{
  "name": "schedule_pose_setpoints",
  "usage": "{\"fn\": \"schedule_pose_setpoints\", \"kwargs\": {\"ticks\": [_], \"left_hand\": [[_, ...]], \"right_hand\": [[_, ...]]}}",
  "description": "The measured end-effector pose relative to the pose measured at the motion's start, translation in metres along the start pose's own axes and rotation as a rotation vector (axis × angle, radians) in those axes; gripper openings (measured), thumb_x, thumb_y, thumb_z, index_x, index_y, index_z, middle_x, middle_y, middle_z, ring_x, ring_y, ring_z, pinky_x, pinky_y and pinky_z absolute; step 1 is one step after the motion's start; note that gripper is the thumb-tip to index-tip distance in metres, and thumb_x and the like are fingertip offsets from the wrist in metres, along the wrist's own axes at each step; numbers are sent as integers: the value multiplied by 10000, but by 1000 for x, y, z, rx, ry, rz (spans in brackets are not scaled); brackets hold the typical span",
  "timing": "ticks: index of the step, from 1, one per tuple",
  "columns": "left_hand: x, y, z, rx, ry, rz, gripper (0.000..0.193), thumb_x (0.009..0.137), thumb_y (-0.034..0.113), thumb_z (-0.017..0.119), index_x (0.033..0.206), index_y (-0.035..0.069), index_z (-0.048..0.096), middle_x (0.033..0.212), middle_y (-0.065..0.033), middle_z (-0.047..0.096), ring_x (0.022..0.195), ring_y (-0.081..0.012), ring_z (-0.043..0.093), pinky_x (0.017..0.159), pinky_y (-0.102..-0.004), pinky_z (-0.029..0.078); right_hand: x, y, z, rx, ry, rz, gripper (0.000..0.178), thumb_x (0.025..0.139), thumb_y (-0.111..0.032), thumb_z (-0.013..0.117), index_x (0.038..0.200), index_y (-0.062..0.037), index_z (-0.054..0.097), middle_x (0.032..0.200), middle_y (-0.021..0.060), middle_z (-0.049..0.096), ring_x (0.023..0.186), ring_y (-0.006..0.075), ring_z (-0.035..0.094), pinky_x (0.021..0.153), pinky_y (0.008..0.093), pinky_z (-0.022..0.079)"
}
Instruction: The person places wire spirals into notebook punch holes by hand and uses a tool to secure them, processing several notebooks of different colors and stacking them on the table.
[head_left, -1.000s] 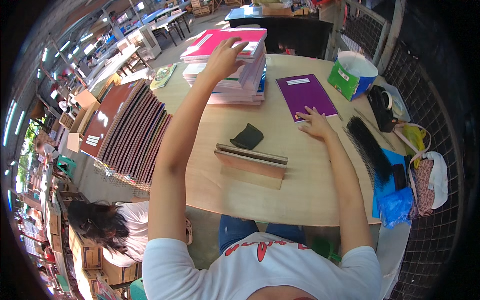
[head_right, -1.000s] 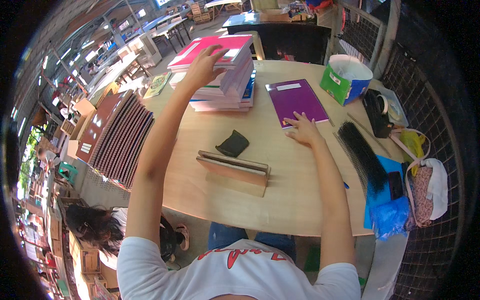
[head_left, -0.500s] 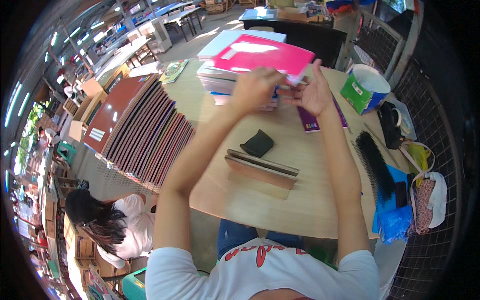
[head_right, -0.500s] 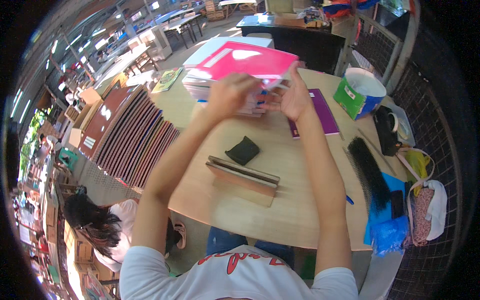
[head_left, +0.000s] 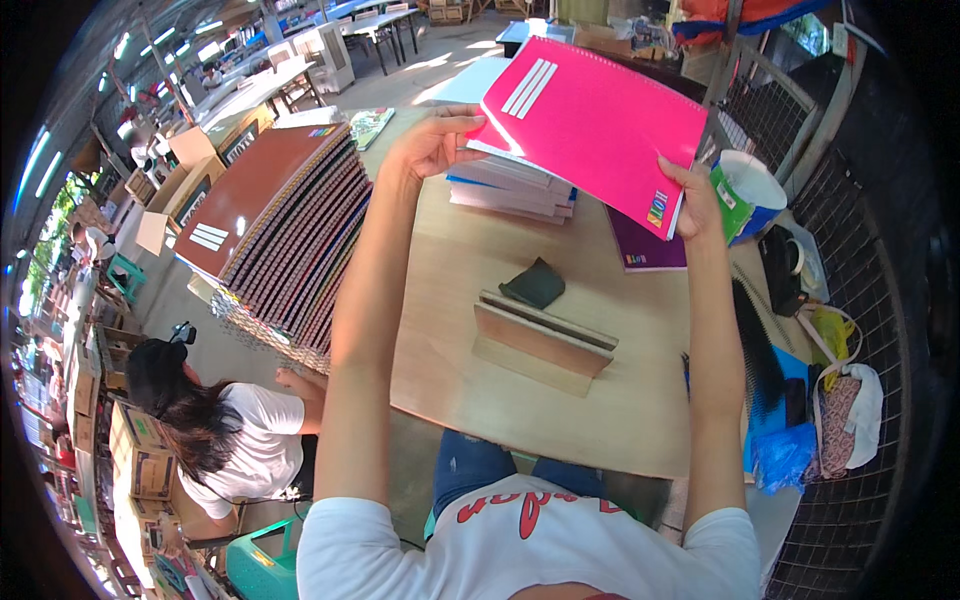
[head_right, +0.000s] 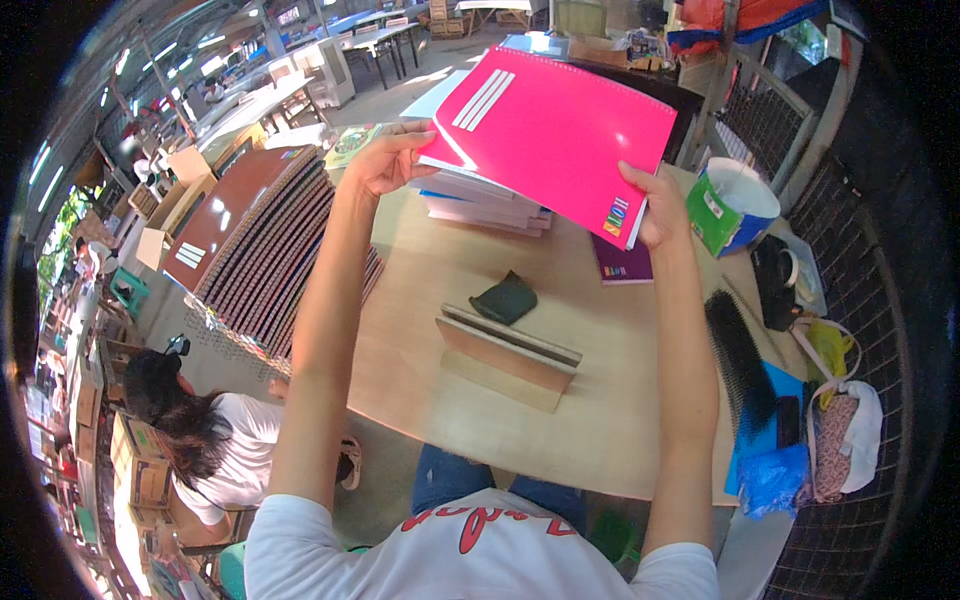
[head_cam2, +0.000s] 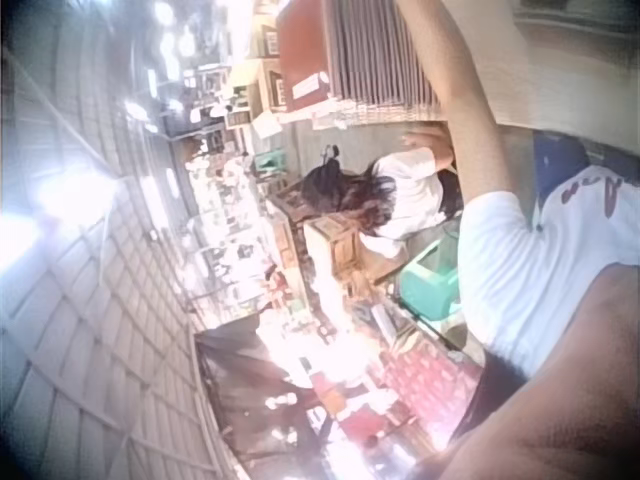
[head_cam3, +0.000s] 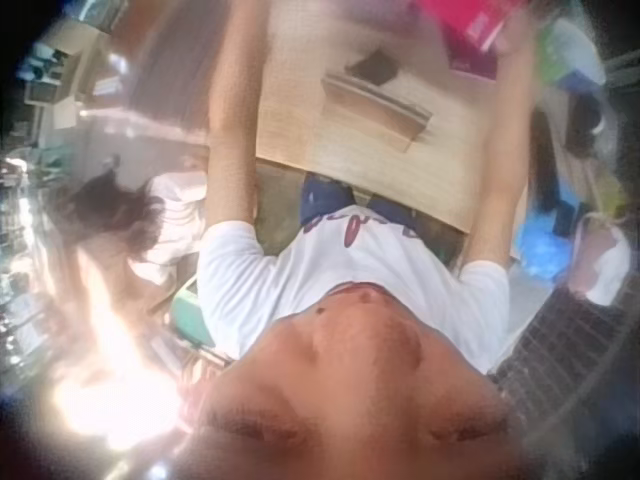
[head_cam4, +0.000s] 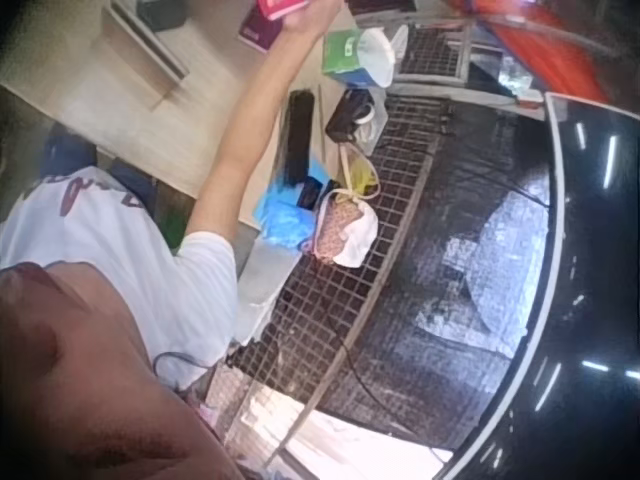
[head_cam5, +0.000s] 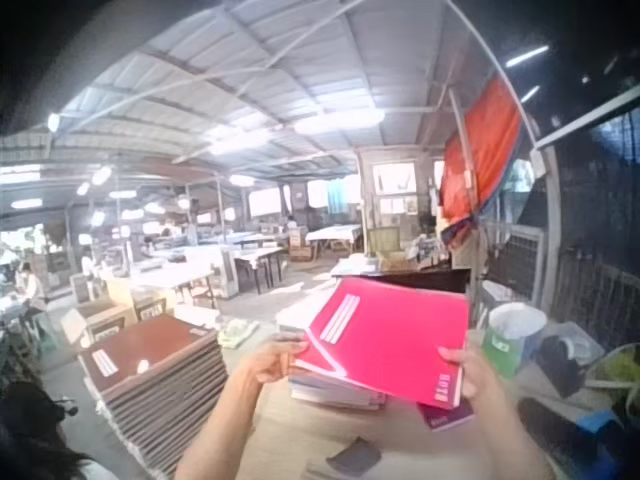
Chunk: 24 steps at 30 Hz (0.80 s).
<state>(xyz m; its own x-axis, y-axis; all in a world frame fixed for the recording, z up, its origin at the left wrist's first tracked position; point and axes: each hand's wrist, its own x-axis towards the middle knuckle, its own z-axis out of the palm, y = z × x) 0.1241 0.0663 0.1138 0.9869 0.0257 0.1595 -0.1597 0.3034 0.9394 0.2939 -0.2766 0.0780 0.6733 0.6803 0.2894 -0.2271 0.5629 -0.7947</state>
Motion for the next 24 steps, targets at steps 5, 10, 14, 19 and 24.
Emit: {"fn": "schedule_pose_setpoints", "kwargs": {"ticks": [5, 10, 14, 19, 24], "left_hand": [[40, 12, -4, 249, 119, -45, 277, 889, 144, 706, 1123, 20, 626, 982, -43, 699, 852, -121, 685, 767, -309, 589], [87, 21, -26, 430, 243, -114, 257, 847, 244, 776, 1000, 68, 668, 994, -2, 678, 876, -101, 641, 790, -292, 571], [134, 26, -29, 427, 423, -160, 325, 824, 302, 798, 1072, 126, 683, 1051, 24, 647, 988, -137, 570, 810, -335, 558], [99, 90, -155, 1050, 714, -236, 525, 803, 398, 769, 1241, 144, 631, 1182, -17, 671, 1018, -235, 651, 741, -437, 578], [142, 16, -66, 1815, 1128, 65, 646, 771, 390, 787, 1276, 53, 566, 1211, -206, 632, 1087, -329, 632, 930, -448, 497]], "right_hand": [[18, 18, -33, 57, 71, -26, 334, 884, 10, 610, 1211, 33, 545, 1119, 151, 645, 997, 270, 670, 883, 392, 566], [72, 23, -60, 39, 159, 24, 349, 875, 31, 600, 1217, 29, 531, 1132, 187, 628, 990, 281, 670, 852, 414, 579], [102, 8, -92, -31, 331, 21, 294, 915, 2, 580, 1196, 59, 514, 1098, 202, 639, 970, 317, 678, 844, 433, 592], [70, 5, -59, 29, 212, -33, 385, 883, 48, 574, 1261, 30, 501, 1173, 190, 613, 1027, 302, 655, 880, 433, 566], [-61, -42, -80, -110, 343, -294, 450, 898, 12, 602, 1326, 38, 464, 1240, 184, 597, 1086, 289, 635, 915, 405, 542]]}}
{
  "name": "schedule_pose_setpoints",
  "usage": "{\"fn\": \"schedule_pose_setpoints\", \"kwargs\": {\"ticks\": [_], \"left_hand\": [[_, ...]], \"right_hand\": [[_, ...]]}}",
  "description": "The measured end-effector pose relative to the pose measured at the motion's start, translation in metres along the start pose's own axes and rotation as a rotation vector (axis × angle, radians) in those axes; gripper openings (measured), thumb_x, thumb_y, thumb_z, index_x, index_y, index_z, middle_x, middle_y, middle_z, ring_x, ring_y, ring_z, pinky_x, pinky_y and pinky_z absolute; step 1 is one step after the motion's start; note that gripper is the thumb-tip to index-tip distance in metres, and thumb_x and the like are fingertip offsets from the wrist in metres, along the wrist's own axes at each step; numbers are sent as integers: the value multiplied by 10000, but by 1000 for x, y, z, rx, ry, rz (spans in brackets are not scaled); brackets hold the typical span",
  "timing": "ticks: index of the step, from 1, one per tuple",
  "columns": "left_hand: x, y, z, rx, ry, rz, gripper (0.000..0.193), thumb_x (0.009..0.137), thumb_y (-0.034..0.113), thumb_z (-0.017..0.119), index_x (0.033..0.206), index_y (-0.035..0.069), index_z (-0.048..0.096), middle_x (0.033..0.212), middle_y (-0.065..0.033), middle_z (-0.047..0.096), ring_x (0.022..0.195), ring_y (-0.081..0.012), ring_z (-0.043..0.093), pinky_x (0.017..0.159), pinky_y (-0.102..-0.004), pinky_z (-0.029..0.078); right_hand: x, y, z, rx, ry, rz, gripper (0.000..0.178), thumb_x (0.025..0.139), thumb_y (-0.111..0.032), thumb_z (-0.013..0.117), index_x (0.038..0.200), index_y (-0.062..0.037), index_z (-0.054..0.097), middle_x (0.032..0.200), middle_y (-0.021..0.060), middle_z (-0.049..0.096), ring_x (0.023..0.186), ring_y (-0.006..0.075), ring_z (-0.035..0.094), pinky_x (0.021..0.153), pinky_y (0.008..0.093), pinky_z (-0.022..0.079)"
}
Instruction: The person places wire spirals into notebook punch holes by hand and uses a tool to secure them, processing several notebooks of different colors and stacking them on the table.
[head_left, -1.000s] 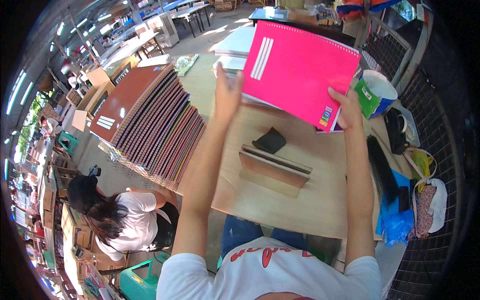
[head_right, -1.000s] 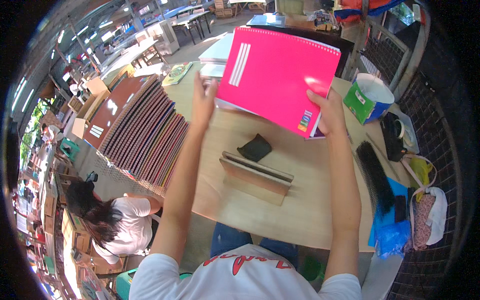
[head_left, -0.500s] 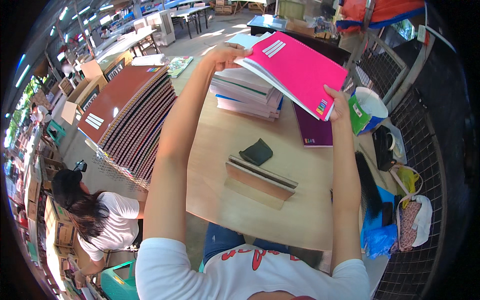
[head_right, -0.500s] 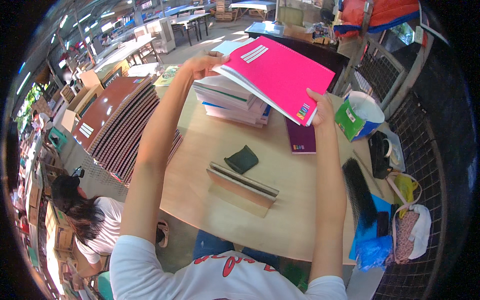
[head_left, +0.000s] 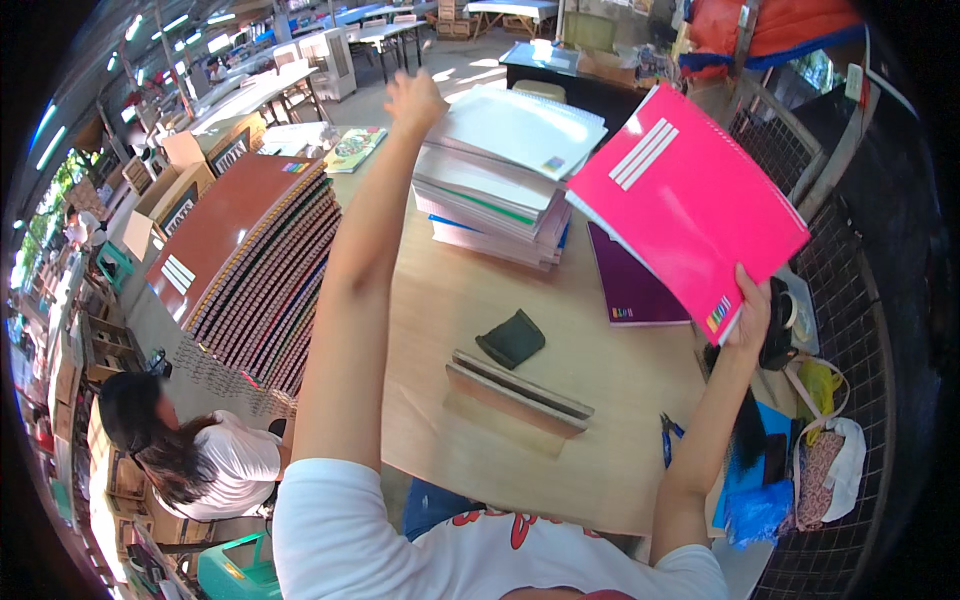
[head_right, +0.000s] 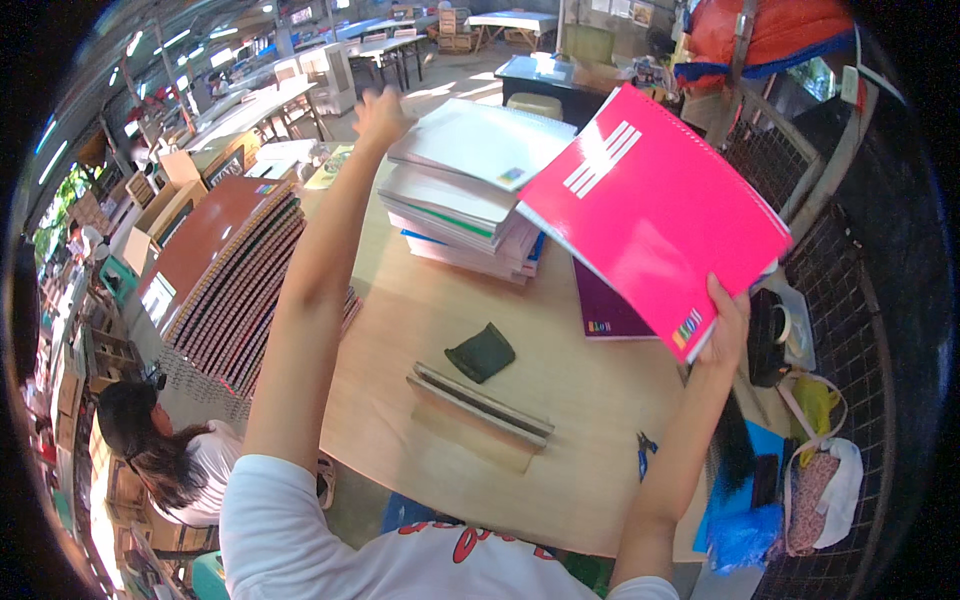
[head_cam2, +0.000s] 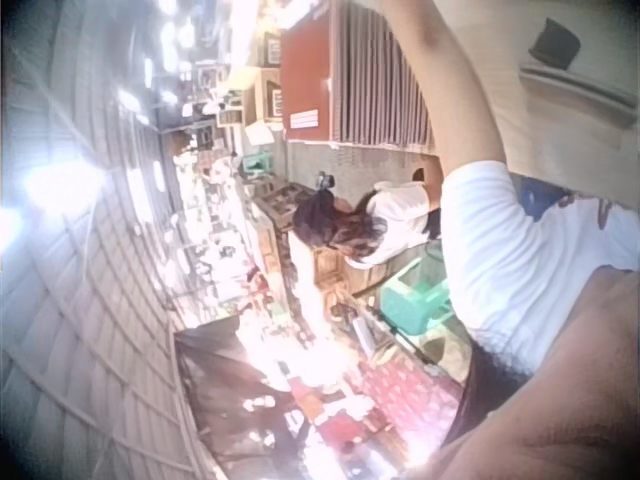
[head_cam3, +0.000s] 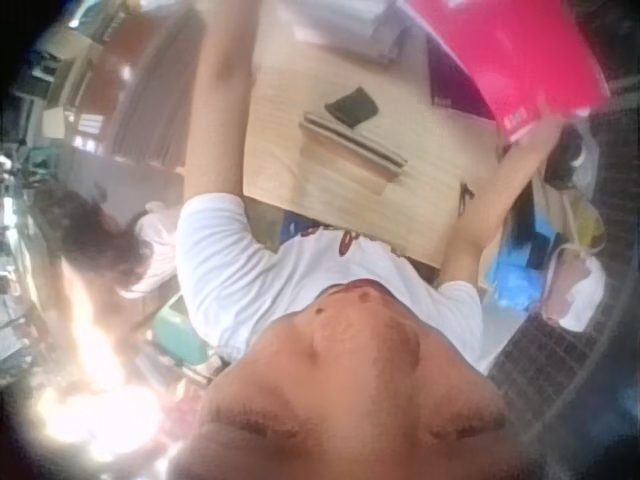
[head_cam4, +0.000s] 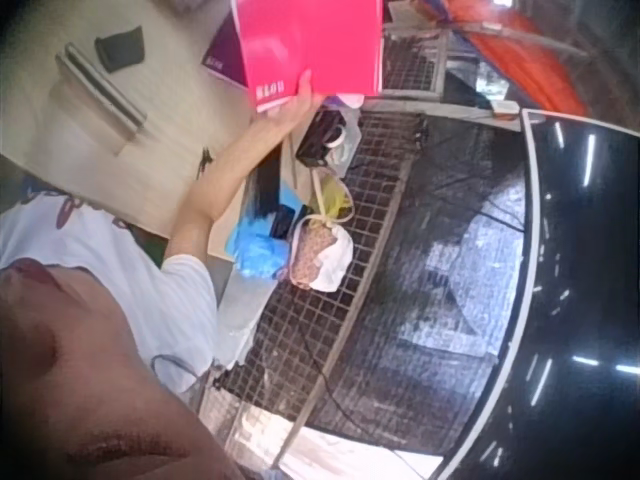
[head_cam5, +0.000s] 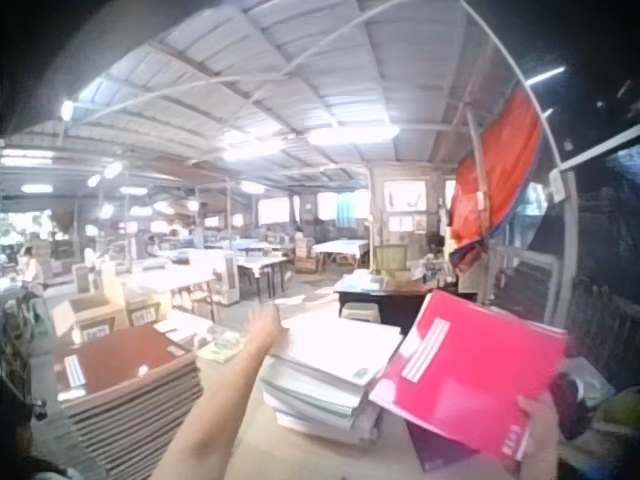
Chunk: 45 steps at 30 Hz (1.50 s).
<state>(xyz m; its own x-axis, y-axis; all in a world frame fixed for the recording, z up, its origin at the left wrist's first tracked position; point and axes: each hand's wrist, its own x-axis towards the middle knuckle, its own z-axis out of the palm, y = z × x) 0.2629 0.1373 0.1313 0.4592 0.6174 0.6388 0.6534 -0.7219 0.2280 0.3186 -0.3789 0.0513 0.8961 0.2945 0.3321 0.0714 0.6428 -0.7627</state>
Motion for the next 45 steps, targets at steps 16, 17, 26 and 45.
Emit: {"fn": "schedule_pose_setpoints", "kwargs": {"ticks": [16, 17, 26, 45], "left_hand": [[-304, -115, -81, -1297, -620, -42, 507, 793, -102, 709, 1251, -1, 518, 1120, -97, 668, 1016, -165, 654, 859, -307, 552], [-307, -117, -79, -1318, -586, -73, 508, 782, -115, 709, 1240, -6, 518, 1129, -96, 664, 1024, -169, 651, 882, -311, 547], [-332, -140, -72, -1340, -473, -144, 484, 764, -134, 711, 1196, -7, 534, 1138, -94, 653, 1043, -193, 643, 924, -329, 536], [-401, -166, -4, -1092, -545, 156, 867, 647, 27, 757, 1425, 6, 375, 1449, -174, 393, 1420, -282, 284, 1177, -410, 205]], "right_hand": [[-146, 68, 142, -477, -359, -114, 220, 907, -44, 667, 1120, 5, 646, 1025, 44, 682, 916, 93, 607, 814, 258, 487], [-148, 70, 147, -500, -407, -112, 217, 914, -43, 661, 1125, 5, 643, 1023, 35, 685, 917, 93, 608, 812, 253, 486], [-156, 95, 158, -564, -506, -158, 339, 901, -10, 640, 1237, -23, 598, 923, 111, 721, 788, 147, 649, 731, 297, 515], [-192, 92, 71, -671, -415, 167, 460, 833, -22, 706, 1272, -9, 568, 1125, 134, 679, 1017, 218, 643, 919, 321, 481]]}}
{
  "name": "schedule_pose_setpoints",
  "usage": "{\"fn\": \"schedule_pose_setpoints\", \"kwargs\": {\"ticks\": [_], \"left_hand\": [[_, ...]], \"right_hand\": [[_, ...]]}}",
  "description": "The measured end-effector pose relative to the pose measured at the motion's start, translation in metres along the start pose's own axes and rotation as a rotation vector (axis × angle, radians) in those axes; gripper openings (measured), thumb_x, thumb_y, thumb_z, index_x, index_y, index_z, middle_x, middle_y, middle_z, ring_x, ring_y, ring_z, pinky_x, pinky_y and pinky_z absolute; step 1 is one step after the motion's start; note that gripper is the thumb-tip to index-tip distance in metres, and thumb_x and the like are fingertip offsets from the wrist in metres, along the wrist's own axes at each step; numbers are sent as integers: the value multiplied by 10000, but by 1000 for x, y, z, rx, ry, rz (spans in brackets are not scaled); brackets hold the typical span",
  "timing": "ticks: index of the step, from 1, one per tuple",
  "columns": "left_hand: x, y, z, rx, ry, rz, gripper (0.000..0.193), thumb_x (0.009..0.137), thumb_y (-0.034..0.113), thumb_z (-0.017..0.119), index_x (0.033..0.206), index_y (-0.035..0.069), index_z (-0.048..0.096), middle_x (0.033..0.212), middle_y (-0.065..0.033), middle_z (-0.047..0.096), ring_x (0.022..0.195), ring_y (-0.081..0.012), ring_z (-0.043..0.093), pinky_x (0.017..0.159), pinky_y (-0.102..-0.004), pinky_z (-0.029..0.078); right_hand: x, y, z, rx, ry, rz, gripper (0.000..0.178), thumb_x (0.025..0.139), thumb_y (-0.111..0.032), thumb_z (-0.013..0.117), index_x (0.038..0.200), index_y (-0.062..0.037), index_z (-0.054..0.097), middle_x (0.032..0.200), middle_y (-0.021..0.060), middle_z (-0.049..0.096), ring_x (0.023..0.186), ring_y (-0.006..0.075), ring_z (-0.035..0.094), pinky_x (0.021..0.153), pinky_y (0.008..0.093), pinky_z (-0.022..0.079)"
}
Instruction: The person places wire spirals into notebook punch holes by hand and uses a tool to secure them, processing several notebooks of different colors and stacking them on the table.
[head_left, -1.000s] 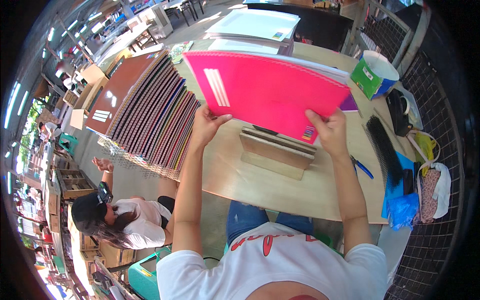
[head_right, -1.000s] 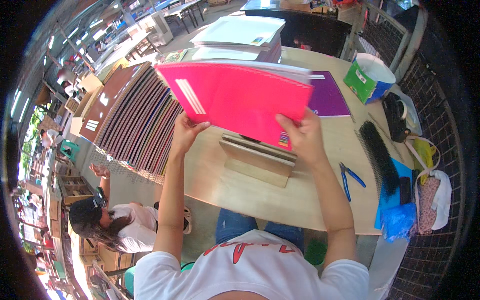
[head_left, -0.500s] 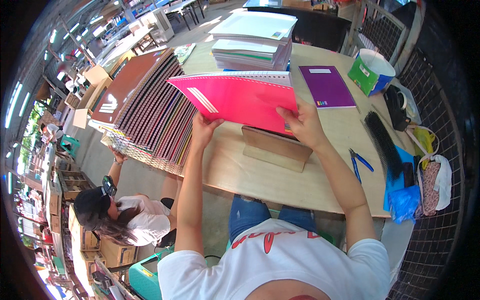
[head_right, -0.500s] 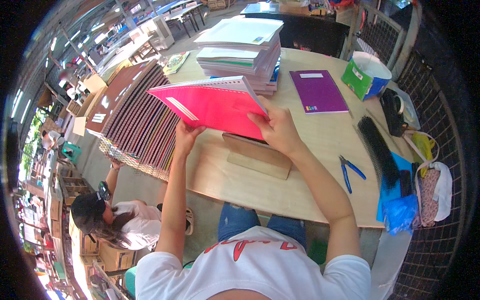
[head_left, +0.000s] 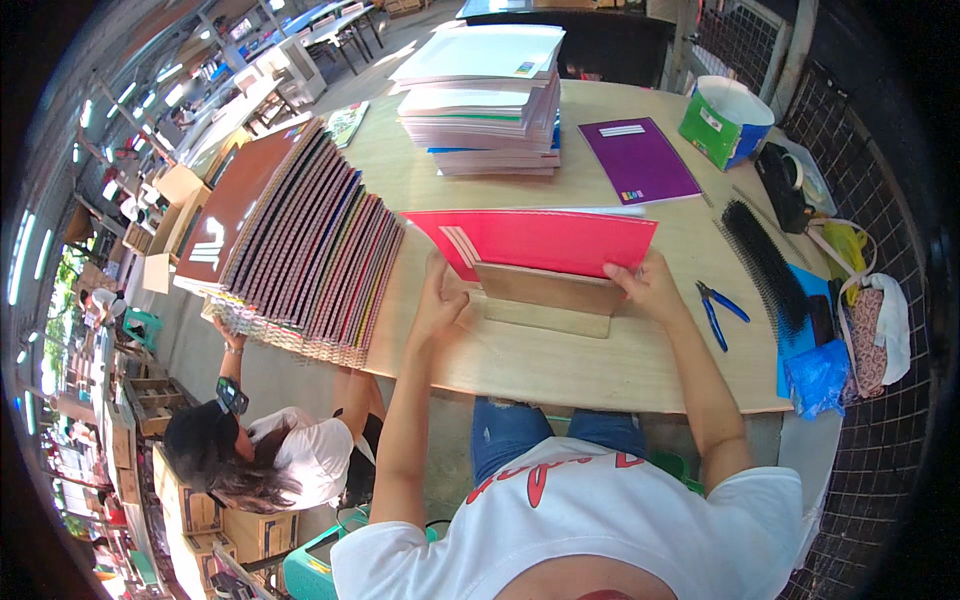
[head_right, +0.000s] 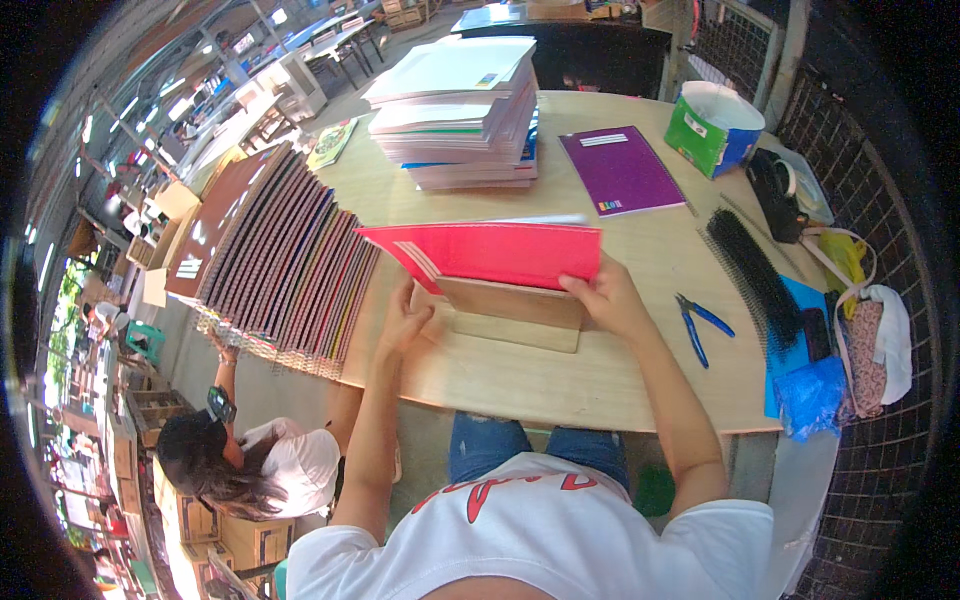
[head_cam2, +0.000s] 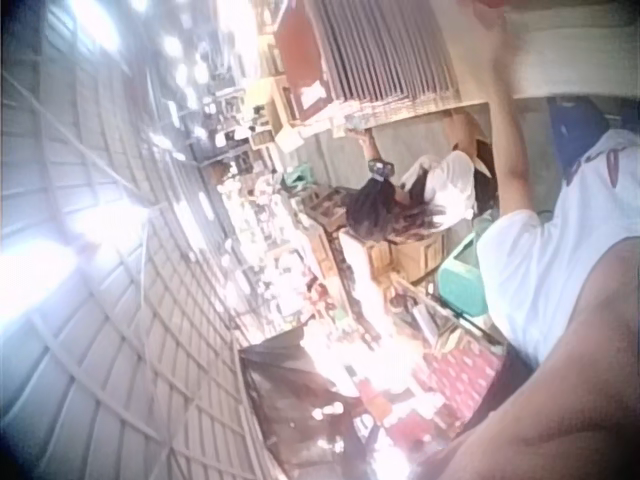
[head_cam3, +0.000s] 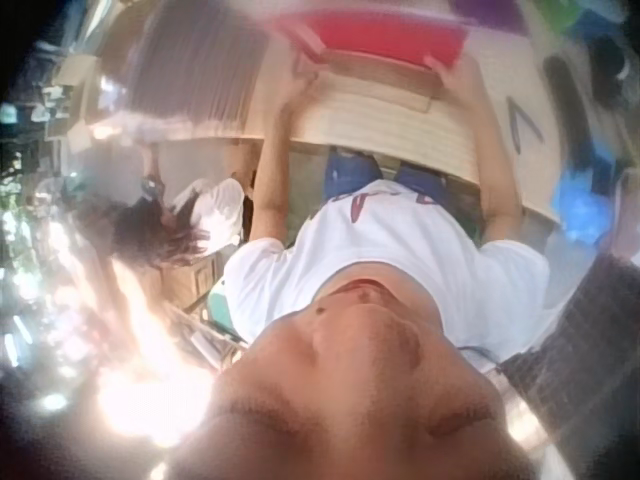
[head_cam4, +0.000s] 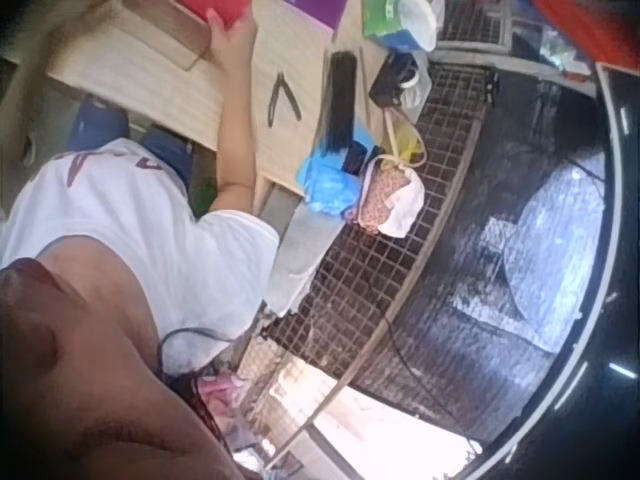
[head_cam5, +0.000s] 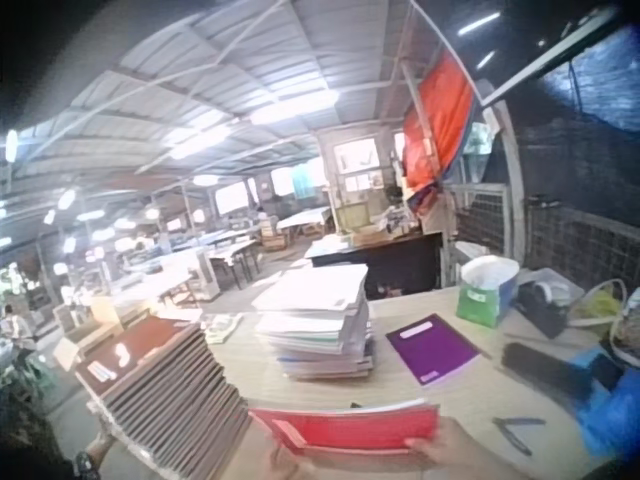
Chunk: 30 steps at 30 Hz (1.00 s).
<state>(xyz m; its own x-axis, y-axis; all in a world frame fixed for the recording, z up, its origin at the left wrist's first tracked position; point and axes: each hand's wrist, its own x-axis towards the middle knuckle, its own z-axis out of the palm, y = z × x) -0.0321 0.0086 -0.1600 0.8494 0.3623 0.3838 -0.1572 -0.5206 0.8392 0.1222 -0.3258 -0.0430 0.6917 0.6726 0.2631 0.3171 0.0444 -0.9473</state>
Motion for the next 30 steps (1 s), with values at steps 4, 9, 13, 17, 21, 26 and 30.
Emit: {"fn": "schedule_pose_setpoints", "kwargs": {"ticks": [4, 9, 13, 17, 21, 26, 30], "left_hand": [[24, 78, 33, -514, 68, 111, 851, 687, 47, 776, 1428, 15, 359, 1393, -137, 456, 1370, -261, 363, 1150, -394, 257], [20, 48, 31, -563, -92, -178, 739, 763, 111, 807, 1374, 32, 397, 1313, -88, 525, 1226, -225, 499, 1055, -386, 387], [11, 69, 51, -424, -62, -73, 719, 760, 78, 802, 1353, 21, 401, 1312, -103, 515, 1208, -238, 515, 1019, -393, 431], [4, 62, 46, -402, -33, -137, 681, 830, 142, 759, 1375, 6, 374, 1336, -98, 490, 1208, -247, 517, 1038, -399, 431], [16, 44, 26, -510, 60, -212, 742, 878, 195, 707, 1464, 18, 287, 1439, -131, 409, 1317, -254, 419, 1095, -400, 349], [8, 118, 41, -216, 403, 66, 821, 857, 300, 722, 1482, 21, 270, 1470, -158, 380, 1385, -275, 346, 1137, -439, 270], [-1, 247, 56, 239, 411, 558, 727, 809, 305, 745, 1419, 75, 423, 1412, -176, 445, 1341, -311, 408, 1147, -503, 227]], "right_hand": [[-32, 59, -3, 102, 269, -195, 637, 734, -83, 830, 1289, 26, 538, 1217, 89, 632, 1110, 189, 586, 1005, 320, 434], [-35, 62, 12, 180, 218, 62, 620, 679, -100, 881, 1214, 8, 588, 1133, 74, 661, 1060, 170, 608, 941, 318, 478], [-32, 60, -7, 146, 209, 85, 574, 678, -89, 878, 1178, 4, 611, 1102, 61, 673, 1021, 149, 619, 898, 313, 499], [-34, 65, 3, 268, 228, -24, 520, 699, -94, 869, 1152, -1, 632, 1093, 58, 677, 985, 130, 624, 872, 303, 506], [-37, 60, 14, 313, 221, -55, 502, 714, -93, 857, 1157, -12, 634, 1106, 53, 670, 995, 125, 616, 862, 297, 505], [-45, 50, -31, 145, 274, -28, 438, 752, -104, 800, 1158, -59, 642, 1012, 28, 679, 908, 138, 623, 823, 295, 508], [-27, 77, -172, -955, 693, 203, 222, 830, -143, 679, 1033, -65, 636, 923, 84, 651, 897, 273, 640, 765, 419, 517]]}}
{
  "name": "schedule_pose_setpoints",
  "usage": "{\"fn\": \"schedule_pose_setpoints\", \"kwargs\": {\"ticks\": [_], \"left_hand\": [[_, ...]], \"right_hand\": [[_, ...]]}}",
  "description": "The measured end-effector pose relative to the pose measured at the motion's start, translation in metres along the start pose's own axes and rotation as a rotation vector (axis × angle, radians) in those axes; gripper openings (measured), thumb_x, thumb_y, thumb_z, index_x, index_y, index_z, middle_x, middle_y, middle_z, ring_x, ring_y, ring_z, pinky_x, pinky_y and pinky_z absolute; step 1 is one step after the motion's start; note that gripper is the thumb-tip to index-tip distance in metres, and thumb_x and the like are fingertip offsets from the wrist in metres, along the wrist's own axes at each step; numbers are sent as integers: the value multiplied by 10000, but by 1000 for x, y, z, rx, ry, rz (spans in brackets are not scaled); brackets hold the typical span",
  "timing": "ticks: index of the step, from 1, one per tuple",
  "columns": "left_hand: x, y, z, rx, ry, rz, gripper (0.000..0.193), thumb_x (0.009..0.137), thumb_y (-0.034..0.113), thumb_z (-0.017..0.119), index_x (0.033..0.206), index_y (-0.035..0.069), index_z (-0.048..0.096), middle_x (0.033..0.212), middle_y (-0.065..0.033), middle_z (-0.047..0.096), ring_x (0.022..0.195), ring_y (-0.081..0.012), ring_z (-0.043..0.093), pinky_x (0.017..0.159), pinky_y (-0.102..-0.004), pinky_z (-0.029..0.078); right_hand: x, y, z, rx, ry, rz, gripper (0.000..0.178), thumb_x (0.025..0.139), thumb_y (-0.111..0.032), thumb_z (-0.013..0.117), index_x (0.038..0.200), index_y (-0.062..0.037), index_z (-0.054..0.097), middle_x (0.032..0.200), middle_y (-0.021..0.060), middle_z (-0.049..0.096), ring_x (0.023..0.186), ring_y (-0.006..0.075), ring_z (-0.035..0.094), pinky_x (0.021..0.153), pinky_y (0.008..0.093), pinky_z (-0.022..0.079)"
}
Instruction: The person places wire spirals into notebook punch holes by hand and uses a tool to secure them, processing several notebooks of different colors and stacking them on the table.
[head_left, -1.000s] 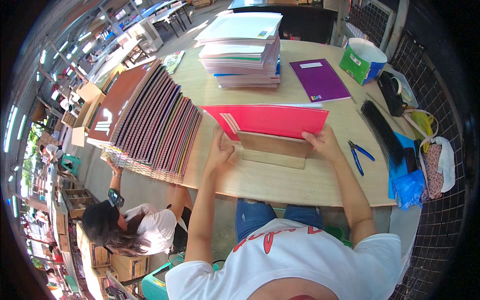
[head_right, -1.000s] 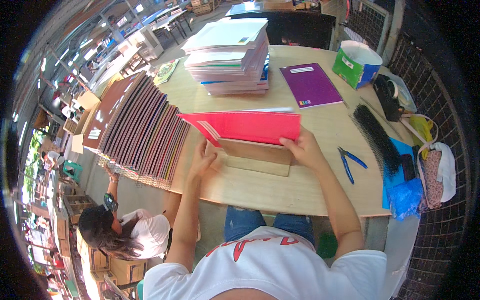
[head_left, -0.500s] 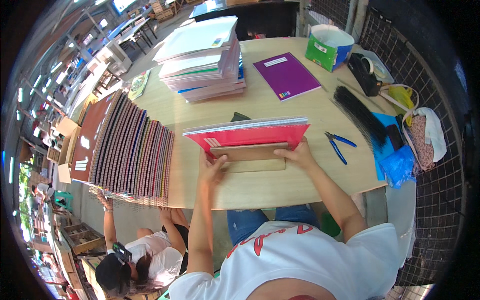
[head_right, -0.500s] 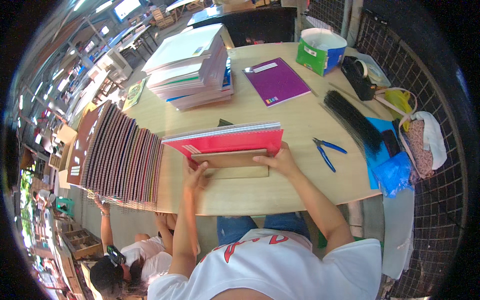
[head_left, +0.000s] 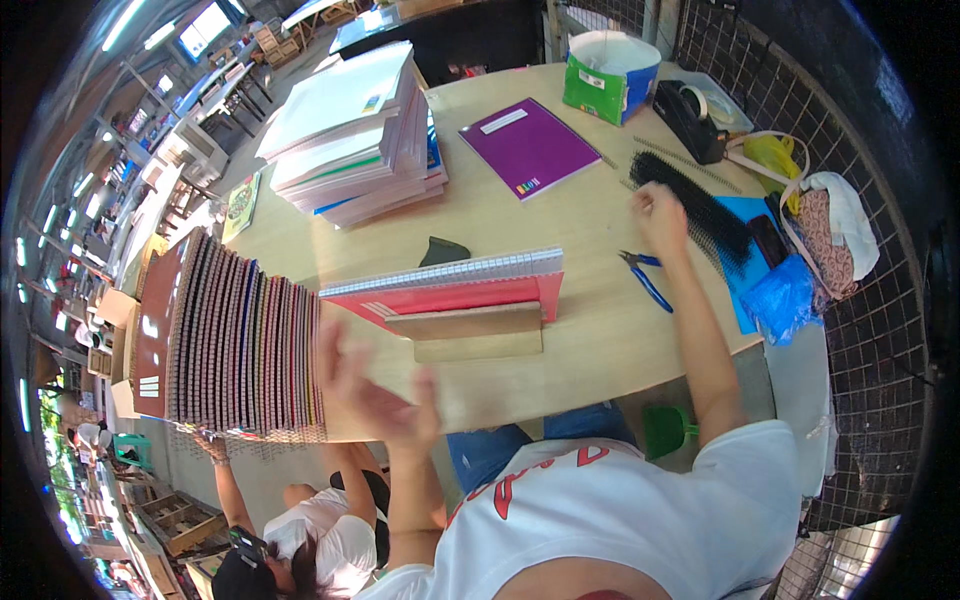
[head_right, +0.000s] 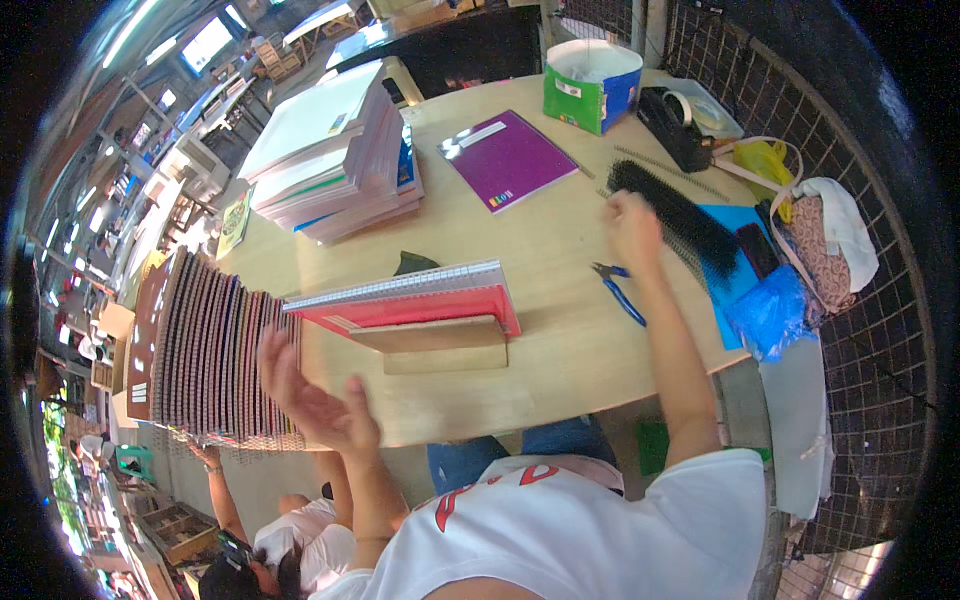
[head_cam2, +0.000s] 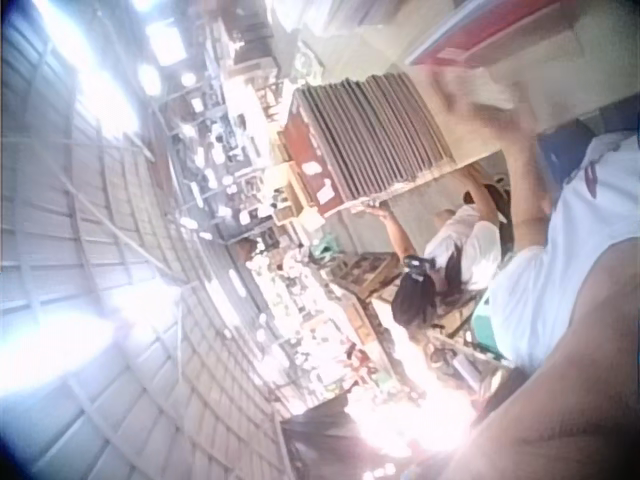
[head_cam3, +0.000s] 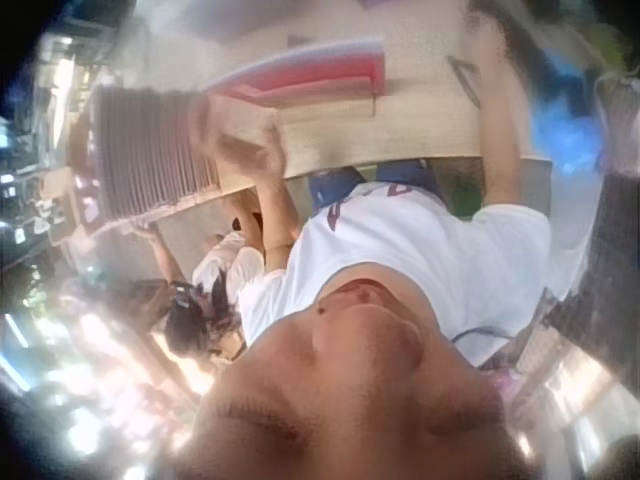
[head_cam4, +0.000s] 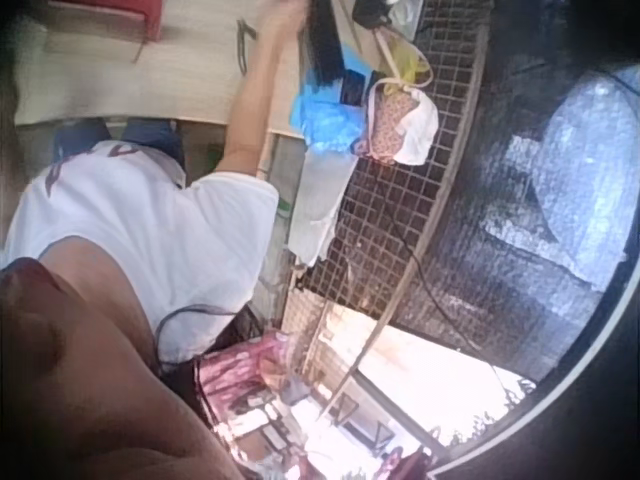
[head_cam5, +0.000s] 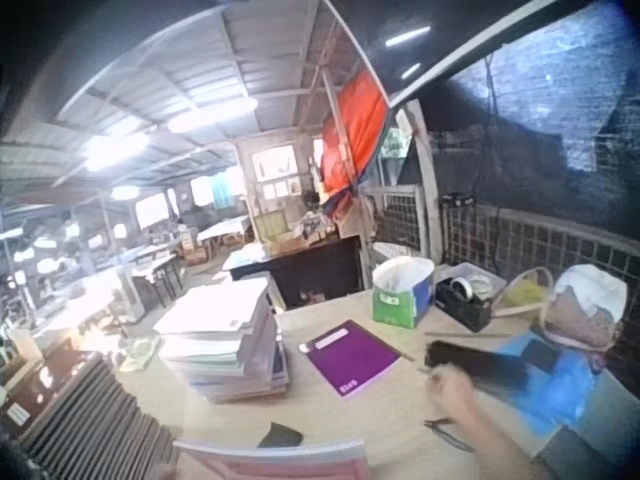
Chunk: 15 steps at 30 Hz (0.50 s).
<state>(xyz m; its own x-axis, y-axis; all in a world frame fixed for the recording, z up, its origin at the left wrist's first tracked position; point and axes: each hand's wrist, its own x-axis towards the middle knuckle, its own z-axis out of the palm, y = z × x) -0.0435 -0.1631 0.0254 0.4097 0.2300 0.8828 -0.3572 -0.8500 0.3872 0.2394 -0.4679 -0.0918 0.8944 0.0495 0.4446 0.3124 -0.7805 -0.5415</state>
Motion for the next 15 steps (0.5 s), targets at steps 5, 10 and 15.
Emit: {"fn": "schedule_pose_setpoints", "kwargs": {"ticks": [5, 10, 15], "left_hand": [[51, 35, 70, 255, -456, 184, 433, 813, 229, 724, 1213, 108, 611, 1231, -152, 585, 1182, -299, 536, 1065, -505, 329], [43, 16, 83, 51, -635, 128, 299, 799, 50, 679, 1095, 95, 668, 872, -55, 654, 843, -264, 614, 850, -418, 448], [37, 35, 98, 88, -479, 116, 199, 777, 130, 714, 971, 104, 680, 808, -33, 648, 818, -234, 613, 792, -391, 414]], "right_hand": [[16, 46, 15, -665, -148, -72, 305, 823, -218, 695, 1068, -55, 619, 1108, 119, 566, 1087, 316, 544, 828, 524, 489], [5, 43, -7, -221, -84, -257, 207, 856, -92, 603, 1053, -32, 622, 1085, 138, 583, 1061, 330, 575, 869, 415, 494], [11, 22, -19, -91, -69, -390, 226, 856, -96, 617, 1075, -45, 630, 1019, 155, 598, 947, 343, 601, 811, 424, 507]]}}
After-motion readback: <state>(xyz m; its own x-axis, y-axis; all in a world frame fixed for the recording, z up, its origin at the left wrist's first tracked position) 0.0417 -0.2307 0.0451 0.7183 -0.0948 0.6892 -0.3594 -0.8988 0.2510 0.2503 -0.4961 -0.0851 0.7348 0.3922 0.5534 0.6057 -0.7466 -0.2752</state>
